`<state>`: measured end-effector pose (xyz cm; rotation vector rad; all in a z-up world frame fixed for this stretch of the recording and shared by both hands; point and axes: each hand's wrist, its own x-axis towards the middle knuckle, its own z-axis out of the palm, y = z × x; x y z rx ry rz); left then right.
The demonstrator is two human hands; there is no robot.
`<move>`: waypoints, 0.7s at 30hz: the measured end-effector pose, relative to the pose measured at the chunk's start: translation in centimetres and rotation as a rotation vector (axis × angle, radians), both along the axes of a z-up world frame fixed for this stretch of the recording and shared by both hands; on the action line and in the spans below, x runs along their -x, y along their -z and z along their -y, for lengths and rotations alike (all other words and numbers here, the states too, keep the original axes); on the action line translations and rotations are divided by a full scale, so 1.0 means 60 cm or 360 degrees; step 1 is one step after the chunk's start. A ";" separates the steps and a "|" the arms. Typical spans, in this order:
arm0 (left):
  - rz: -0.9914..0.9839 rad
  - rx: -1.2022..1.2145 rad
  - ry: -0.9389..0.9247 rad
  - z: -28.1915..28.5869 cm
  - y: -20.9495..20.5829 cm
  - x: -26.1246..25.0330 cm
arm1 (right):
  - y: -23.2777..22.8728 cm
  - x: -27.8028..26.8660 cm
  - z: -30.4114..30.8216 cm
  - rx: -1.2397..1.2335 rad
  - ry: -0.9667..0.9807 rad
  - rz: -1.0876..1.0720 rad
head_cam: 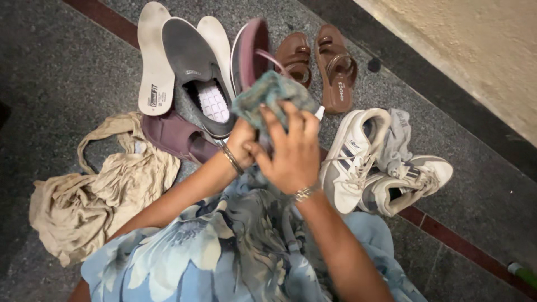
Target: The person sits on the floor and cleans several pairs of shoes. They spray a liquid onto a cloth and wipe the soles and uppers of brown sandals, purple slides, and white sneakers. The person handles each shoe individually, turning them over to clean different surfaces.
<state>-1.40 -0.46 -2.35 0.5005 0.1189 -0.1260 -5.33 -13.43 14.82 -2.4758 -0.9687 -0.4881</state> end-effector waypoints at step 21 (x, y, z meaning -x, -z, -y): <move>-0.0102 -0.0113 0.0544 -0.032 -0.044 0.038 | -0.025 -0.020 0.137 -0.1210 -0.0284 -0.1628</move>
